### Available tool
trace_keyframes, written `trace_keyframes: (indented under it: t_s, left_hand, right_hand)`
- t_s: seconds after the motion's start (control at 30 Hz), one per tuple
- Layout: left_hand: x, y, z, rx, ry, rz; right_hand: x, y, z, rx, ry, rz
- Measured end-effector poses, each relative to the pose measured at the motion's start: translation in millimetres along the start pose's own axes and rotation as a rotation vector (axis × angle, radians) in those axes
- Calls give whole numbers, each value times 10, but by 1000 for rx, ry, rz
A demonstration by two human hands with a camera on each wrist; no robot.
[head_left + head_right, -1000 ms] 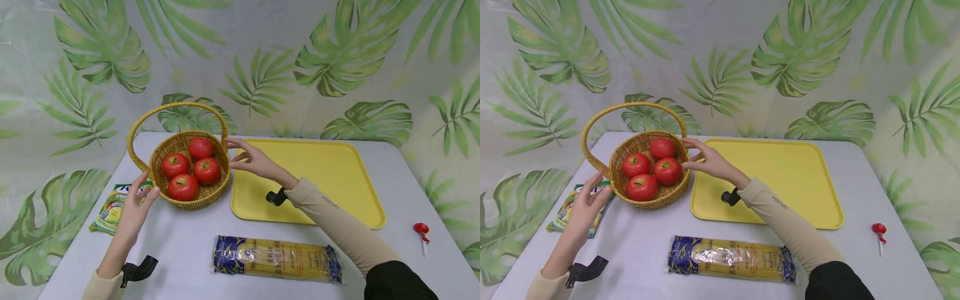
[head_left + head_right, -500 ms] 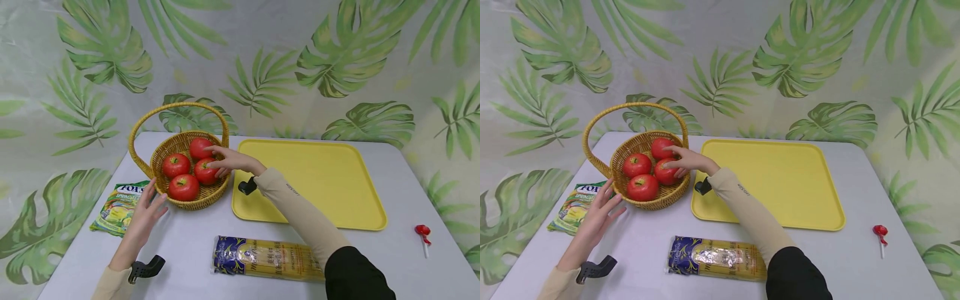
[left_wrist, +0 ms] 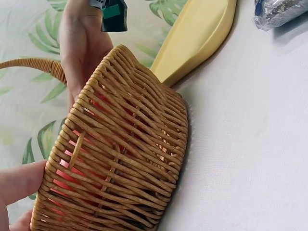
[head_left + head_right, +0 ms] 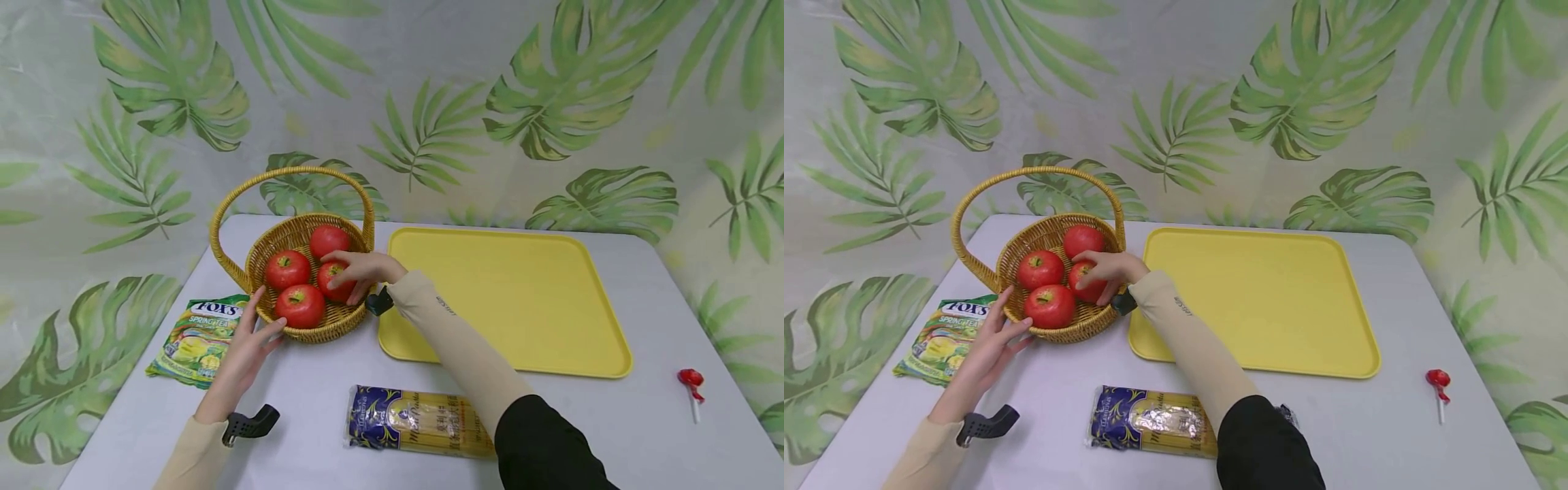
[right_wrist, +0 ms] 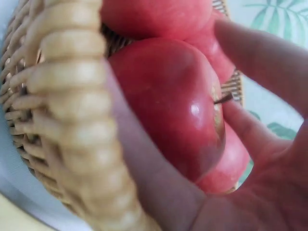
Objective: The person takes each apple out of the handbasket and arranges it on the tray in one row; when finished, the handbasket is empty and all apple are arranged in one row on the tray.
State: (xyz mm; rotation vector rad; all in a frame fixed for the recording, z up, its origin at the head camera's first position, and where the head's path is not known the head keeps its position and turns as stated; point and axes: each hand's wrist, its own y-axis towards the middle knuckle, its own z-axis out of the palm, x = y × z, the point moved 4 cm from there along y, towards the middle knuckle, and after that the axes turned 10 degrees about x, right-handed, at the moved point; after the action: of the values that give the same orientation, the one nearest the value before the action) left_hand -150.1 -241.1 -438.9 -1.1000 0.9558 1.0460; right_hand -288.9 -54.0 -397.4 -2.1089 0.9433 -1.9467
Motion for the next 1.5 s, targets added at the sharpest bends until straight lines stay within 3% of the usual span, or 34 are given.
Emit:
trace_keyframes:
  t_s: [0.17,0.37,0.5,0.7,1.03,1.27,1.5]
  left_hand:
    - [19,24,5,-2,-1,2]
    - [32,33,1,-14,-11,-1]
    - [33,27,-8,-20,-22,-9]
    - [31,20,-3,-23,-13,-17]
    - [25,18,-1,-28,1,-23]
    - [22,10,3,-21,0,-22]
    - [16,9,17,-17,16,-20]
  right_hand:
    - [13,25,44,-68,-71,48]
    - [23,19,84,-183,-140,39]
    - [14,-1,75,-224,-130,-15]
    - [6,-93,1,-225,-83,-172]
    - [12,-409,-108,-196,-47,-311]
    - [-37,-699,-172,-197,-72,-314]
    - [-241,-939,-334,-255,-49,-301]
